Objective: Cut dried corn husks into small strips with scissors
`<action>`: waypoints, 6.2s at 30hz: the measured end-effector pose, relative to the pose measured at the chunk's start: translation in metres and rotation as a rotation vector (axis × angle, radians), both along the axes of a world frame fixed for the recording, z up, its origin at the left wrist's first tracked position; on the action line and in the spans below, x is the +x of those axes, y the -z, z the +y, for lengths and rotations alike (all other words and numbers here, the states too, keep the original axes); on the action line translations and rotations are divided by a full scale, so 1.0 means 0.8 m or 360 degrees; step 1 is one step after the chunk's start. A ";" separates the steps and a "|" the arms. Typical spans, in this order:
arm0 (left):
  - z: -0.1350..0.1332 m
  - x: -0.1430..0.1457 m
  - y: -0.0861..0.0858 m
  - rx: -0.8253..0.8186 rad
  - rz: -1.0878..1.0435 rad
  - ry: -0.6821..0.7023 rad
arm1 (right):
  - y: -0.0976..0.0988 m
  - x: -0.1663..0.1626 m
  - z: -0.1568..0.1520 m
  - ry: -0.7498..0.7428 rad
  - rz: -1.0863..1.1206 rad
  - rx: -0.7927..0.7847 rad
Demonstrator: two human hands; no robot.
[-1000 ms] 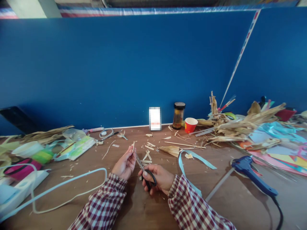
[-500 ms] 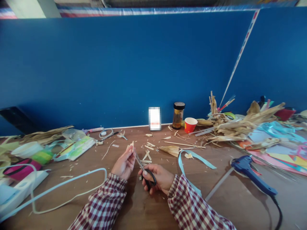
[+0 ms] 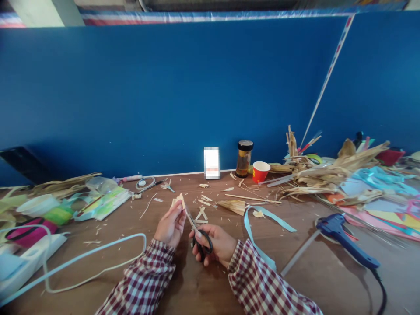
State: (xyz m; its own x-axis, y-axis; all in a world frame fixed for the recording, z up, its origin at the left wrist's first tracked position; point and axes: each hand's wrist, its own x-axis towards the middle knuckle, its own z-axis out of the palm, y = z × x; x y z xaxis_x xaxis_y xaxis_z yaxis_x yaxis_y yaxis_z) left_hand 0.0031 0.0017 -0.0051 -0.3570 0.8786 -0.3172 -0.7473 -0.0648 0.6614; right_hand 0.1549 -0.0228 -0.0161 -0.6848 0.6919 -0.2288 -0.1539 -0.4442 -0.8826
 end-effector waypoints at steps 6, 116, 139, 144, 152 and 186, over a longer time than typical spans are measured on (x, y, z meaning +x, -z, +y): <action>-0.002 0.000 -0.002 0.0061 -0.0078 -0.0015 | 0.002 -0.001 0.001 0.0013 -0.0016 0.0043; -0.022 0.035 0.026 0.0395 0.0888 0.0688 | -0.009 0.008 0.013 0.0869 -0.0637 0.1027; -0.017 0.032 0.022 0.0175 0.0708 0.0584 | -0.009 0.014 0.021 0.0801 -0.0455 0.0592; -0.019 0.032 0.020 0.0181 0.0673 0.0595 | -0.007 0.016 0.023 0.0780 -0.0423 0.0581; -0.018 0.025 0.011 0.0148 0.0646 0.0587 | -0.006 0.025 0.027 0.0737 -0.0429 0.0603; -0.001 0.007 0.027 -0.0064 0.0821 0.0396 | -0.003 0.025 0.026 0.0670 -0.0156 0.0235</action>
